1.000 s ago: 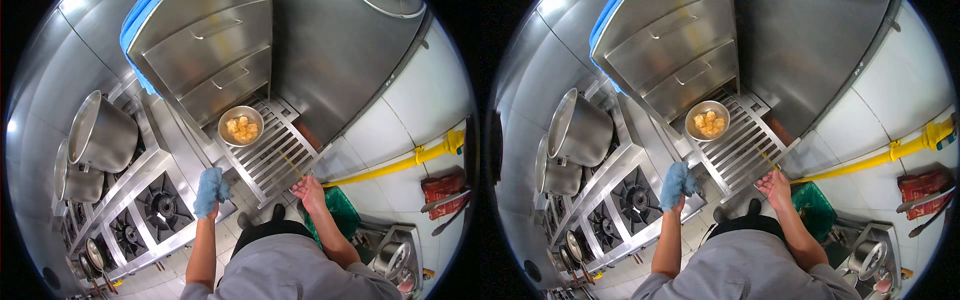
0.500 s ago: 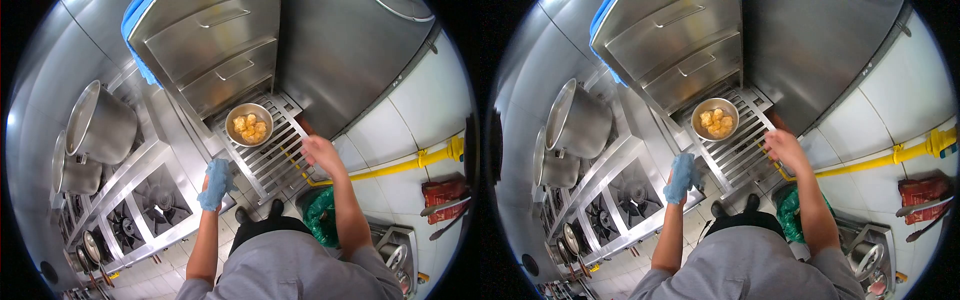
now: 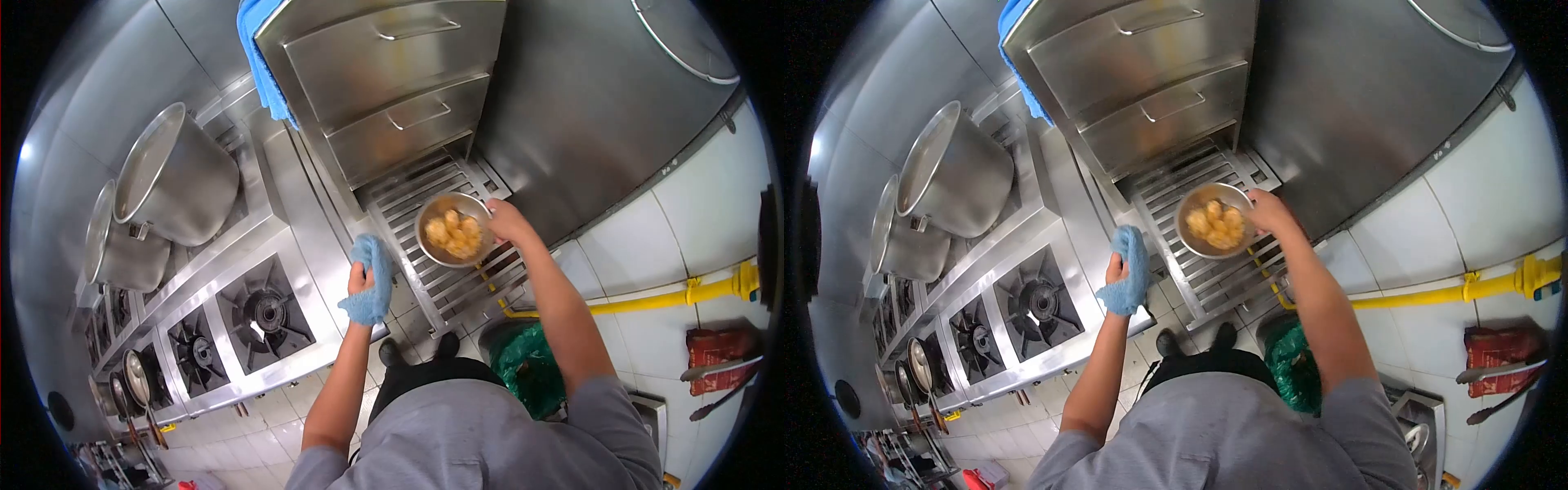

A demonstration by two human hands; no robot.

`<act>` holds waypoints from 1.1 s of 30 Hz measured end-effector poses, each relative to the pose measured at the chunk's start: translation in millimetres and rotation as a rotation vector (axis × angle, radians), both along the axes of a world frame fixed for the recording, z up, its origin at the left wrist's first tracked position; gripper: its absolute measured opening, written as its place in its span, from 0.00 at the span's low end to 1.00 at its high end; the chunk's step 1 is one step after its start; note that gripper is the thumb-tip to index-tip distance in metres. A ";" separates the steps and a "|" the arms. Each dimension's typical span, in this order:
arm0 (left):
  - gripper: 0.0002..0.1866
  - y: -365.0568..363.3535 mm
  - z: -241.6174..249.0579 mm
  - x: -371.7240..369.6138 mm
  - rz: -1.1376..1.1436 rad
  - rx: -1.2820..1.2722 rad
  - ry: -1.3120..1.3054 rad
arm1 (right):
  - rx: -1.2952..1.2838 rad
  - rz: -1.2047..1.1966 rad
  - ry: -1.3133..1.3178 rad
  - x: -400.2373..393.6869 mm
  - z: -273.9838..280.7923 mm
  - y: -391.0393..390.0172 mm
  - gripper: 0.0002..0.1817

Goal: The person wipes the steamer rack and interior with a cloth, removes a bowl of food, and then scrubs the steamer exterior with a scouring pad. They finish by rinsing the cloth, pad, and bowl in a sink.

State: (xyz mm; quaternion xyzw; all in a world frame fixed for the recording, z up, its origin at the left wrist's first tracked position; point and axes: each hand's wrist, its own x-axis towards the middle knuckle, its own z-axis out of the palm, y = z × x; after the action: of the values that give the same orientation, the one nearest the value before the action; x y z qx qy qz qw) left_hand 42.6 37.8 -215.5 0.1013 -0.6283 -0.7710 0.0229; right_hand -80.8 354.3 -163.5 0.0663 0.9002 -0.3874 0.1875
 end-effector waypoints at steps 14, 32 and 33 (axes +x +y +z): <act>0.30 100.5 -28.0 -150.5 -0.074 -1.511 0.063 | -0.381 -0.106 0.257 115.9 62.4 88.1 0.20; 0.23 46.3 -26.3 -134.6 -0.266 -1.649 0.061 | -0.543 -0.498 0.174 255.5 58.9 140.8 0.16; 0.20 50.3 -24.2 -133.8 -0.304 -1.647 0.103 | -0.540 -0.497 0.173 256.2 58.2 141.0 0.16</act>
State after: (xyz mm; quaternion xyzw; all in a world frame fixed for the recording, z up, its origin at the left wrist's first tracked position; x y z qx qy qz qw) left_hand -91.2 88.1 -239.7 -0.0690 -0.9955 -0.0642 0.0140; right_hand 175.4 495.2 -105.3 0.1978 0.7346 -0.6486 0.0220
